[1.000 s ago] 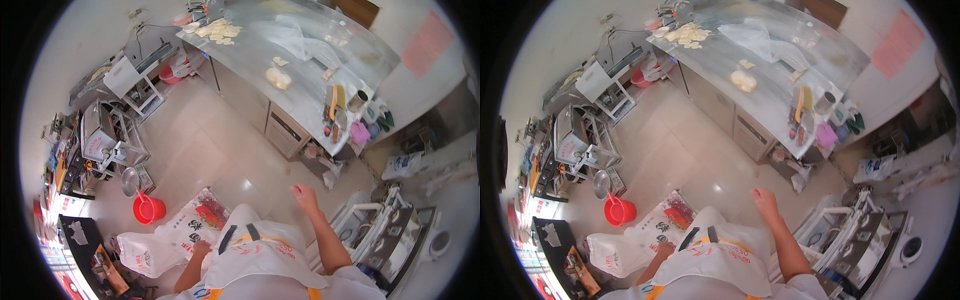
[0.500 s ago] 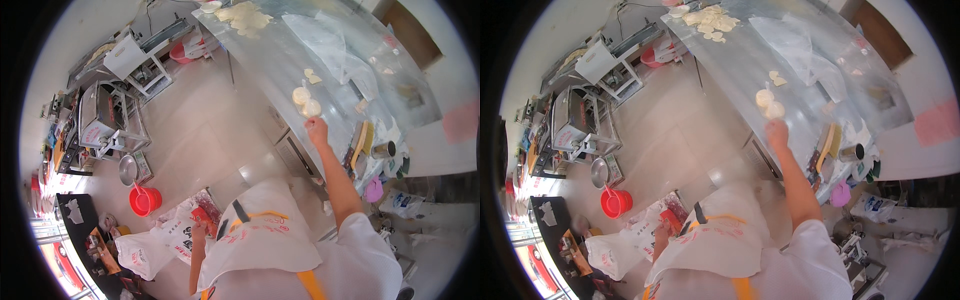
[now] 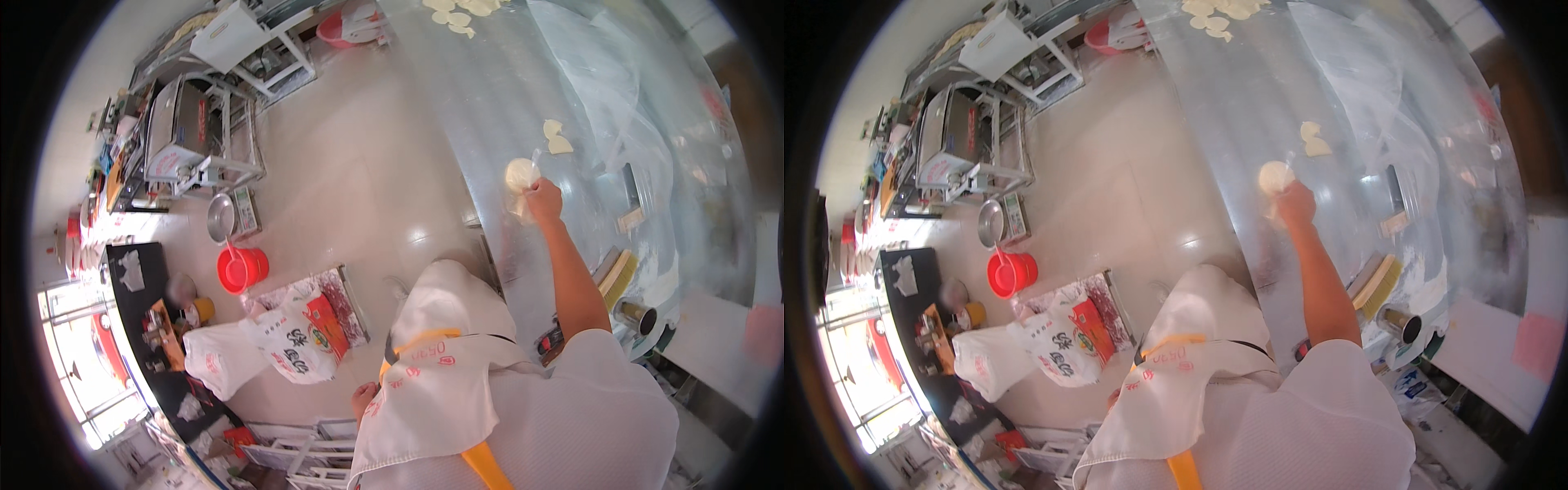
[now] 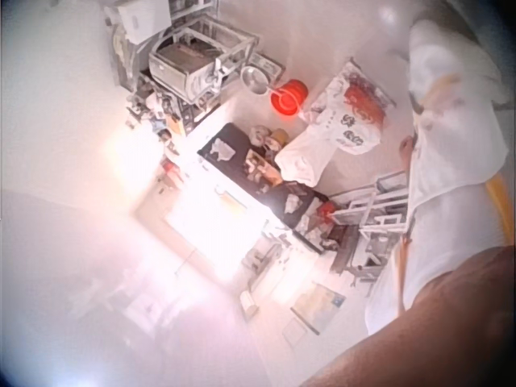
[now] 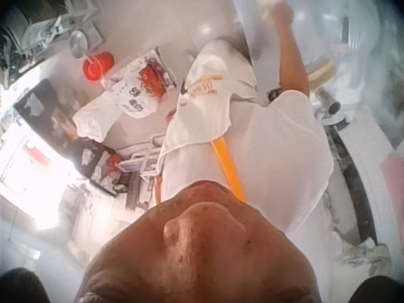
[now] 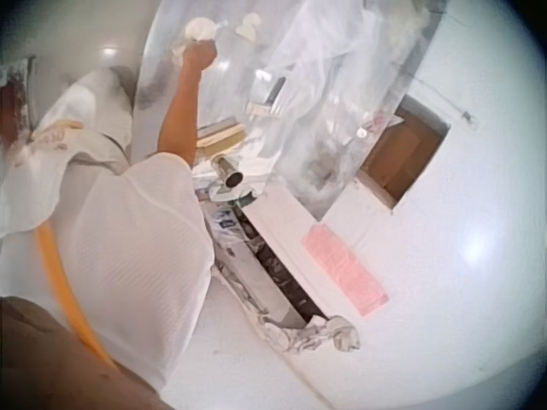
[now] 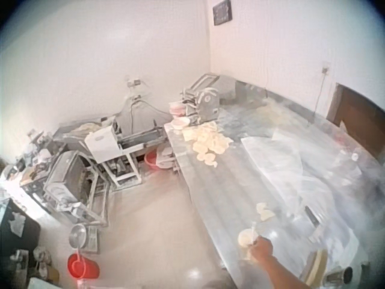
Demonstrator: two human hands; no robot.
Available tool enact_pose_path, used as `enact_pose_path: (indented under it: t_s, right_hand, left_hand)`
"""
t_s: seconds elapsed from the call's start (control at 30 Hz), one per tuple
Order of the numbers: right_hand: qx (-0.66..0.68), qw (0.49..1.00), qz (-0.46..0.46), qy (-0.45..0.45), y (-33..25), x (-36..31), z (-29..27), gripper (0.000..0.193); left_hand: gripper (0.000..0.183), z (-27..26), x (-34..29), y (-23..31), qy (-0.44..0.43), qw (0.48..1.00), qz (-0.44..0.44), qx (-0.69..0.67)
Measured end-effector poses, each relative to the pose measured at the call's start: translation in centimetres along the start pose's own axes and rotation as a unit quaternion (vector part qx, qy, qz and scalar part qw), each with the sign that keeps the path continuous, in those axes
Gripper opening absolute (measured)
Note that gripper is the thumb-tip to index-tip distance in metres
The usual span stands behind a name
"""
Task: The person is stacking circular pieces of dough by hand, placing the stacks into clear plastic bags, and then carrying the bagged dough to a refrigerated display case.
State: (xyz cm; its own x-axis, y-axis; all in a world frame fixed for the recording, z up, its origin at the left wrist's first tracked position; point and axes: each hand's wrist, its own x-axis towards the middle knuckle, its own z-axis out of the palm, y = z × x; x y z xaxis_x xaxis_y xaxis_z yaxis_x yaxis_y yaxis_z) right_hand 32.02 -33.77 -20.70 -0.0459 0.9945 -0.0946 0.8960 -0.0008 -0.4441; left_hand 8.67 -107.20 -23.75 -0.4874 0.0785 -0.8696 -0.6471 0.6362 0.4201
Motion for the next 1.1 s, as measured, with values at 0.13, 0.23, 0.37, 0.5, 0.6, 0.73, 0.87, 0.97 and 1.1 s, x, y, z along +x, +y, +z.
enact_pose_path:
  t_s: [0.13,0.23,0.37,0.5,0.6,0.73,0.87,0.97,1.1]
  right_hand:
    - [0.011,0.998,-0.061,-0.032,1.1,2.3,-1.6,0.026]
    - [0.049,0.991,-0.097,-0.078,0.8,2.8,-3.6,0.025]
    - [0.069,0.980,-0.115,-0.144,-1.6,2.7,-5.6,0.027]
    - [0.046,0.973,-0.189,-0.123,-4.4,0.3,-7.8,0.027]
    - [0.053,0.952,-0.256,-0.159,-7.2,-2.7,-7.9,0.028]
    - [0.032,0.934,-0.276,-0.225,-11.8,-9.1,-7.3,0.029]
    - [0.060,0.892,-0.324,-0.310,-16.4,-16.9,-3.6,0.022]
    - [0.097,0.855,-0.326,-0.391,-20.8,-26.6,-1.9,0.020]
    - [0.117,0.803,-0.356,-0.463,-26.7,-39.8,0.9,0.018]
  left_hand:
    - [0.020,3.2,0.4,-7.2,0.021,0.993,0.001,-0.112]
    - [0.031,5.1,-0.4,-9.1,0.063,0.996,-0.012,-0.061]
    - [0.030,5.6,-2.8,-10.7,0.129,0.991,-0.016,-0.023]
    - [0.025,8.3,-7.2,-6.6,0.131,0.990,-0.049,-0.031]
    - [0.020,8.1,-9.6,-7.0,0.135,0.981,-0.064,-0.123]
    - [0.014,7.0,-10.6,-13.0,0.201,0.967,-0.038,-0.153]
    - [0.023,6.7,-12.5,-23.8,0.289,0.943,-0.086,-0.142]
    - [0.024,7.3,-13.9,-32.3,0.294,0.917,-0.115,-0.243]
    - [0.015,4.3,-15.3,-40.0,0.298,0.866,-0.117,-0.383]
